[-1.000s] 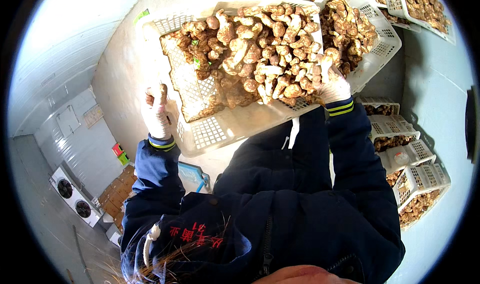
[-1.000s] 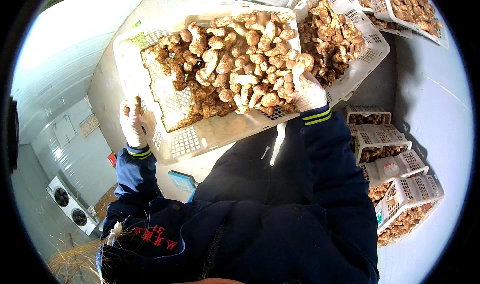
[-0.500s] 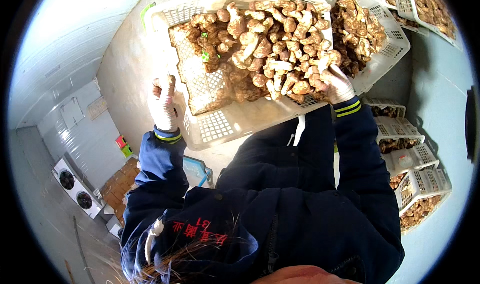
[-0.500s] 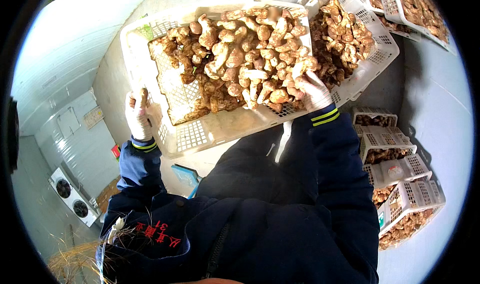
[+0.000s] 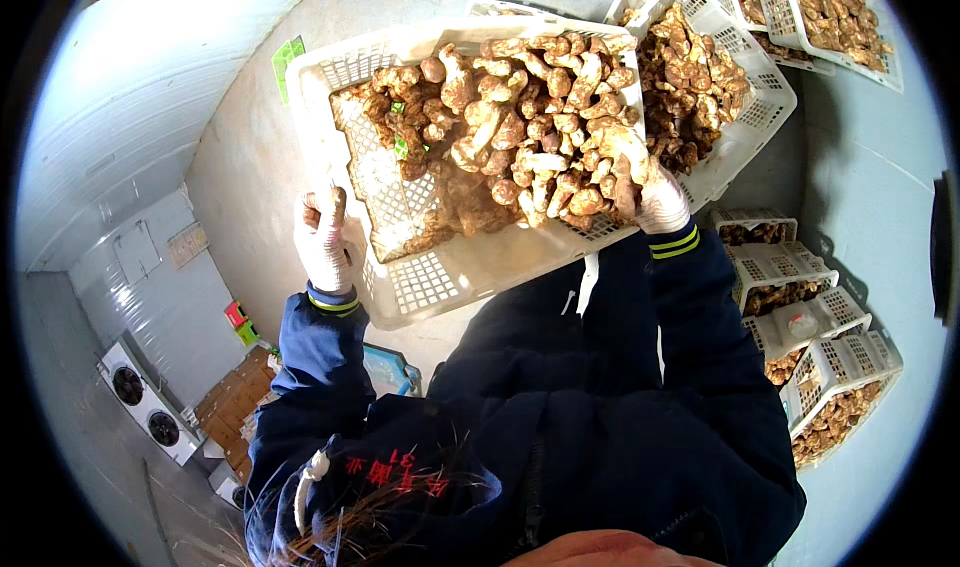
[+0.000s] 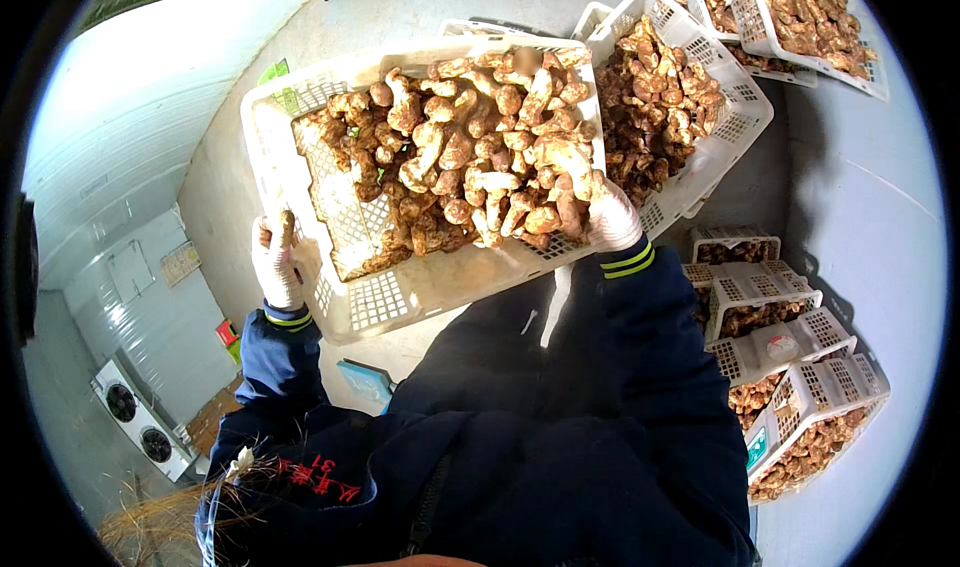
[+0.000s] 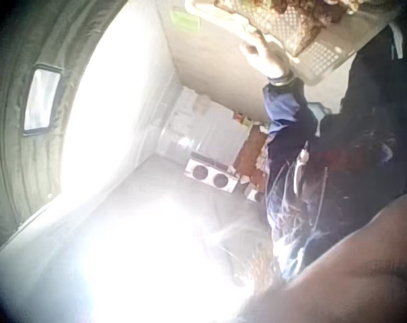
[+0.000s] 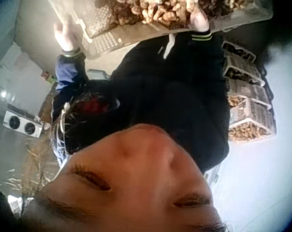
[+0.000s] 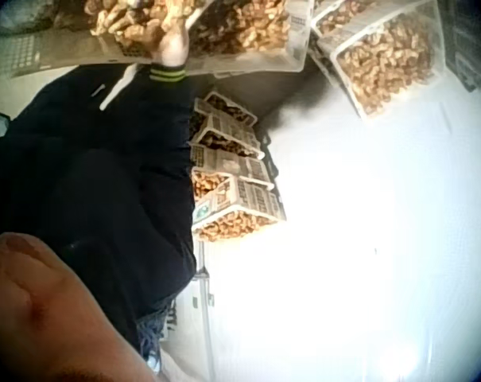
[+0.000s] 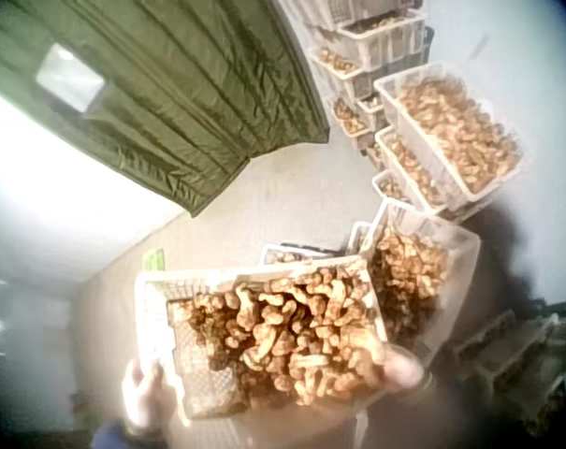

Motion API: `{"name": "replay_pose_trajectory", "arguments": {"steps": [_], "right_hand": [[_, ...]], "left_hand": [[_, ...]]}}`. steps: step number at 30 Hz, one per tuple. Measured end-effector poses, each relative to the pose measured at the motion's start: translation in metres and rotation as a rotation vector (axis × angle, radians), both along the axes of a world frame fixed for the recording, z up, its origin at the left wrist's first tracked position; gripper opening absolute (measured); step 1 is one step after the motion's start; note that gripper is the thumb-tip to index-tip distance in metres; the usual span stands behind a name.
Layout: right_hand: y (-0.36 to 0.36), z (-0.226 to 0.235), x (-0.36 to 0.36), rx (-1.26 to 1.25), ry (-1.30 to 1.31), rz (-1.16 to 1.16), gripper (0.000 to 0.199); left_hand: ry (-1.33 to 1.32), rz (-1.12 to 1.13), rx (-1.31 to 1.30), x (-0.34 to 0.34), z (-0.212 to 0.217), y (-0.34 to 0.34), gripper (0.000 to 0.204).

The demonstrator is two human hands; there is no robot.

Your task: The person moves mushrooms between crates and sorts them into smaller green containers by hand.

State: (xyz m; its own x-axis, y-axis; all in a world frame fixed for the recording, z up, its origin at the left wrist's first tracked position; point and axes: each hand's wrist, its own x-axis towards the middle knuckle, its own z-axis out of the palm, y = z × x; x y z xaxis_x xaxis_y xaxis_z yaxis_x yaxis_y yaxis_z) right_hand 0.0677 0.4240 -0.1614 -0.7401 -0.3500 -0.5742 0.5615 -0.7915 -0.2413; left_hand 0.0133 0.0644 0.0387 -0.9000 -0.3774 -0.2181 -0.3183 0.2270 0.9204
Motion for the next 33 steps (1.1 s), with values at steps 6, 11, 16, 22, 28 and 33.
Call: {"name": "replay_pose_trajectory", "arguments": {"steps": [6, 11, 16, 22, 28, 33], "right_hand": [[-0.005, -0.004, -0.007, -0.318, -0.146, -0.225, 0.038], [0.0, -0.006, -0.01, -0.466, 0.028, -0.167, 0.033], [-0.004, -0.002, -0.016, -0.223, -0.11, -0.162, 0.033], [-0.007, 0.004, -0.021, 0.092, -0.281, -0.144, 0.027], [-0.013, -0.026, 0.004, 1.214, 0.452, 0.151, 0.023], [-0.018, -0.004, 0.003, 0.816, 0.296, 0.215, 0.022]], "left_hand": [[-0.031, 0.016, -0.034, 0.0, 0.001, 0.001, 0.016], [0.015, 0.018, 0.046, -0.002, 0.001, 0.008, 0.016], [-0.015, 0.014, -0.003, -0.002, 0.004, 0.008, 0.015], [0.037, -0.005, 0.133, -0.001, 0.003, 0.011, 0.017], [-0.043, 0.017, -0.081, 0.0, 0.001, 0.0, 0.018], [-0.009, -0.004, -0.029, -0.001, 0.003, 0.006, 0.014]]}}
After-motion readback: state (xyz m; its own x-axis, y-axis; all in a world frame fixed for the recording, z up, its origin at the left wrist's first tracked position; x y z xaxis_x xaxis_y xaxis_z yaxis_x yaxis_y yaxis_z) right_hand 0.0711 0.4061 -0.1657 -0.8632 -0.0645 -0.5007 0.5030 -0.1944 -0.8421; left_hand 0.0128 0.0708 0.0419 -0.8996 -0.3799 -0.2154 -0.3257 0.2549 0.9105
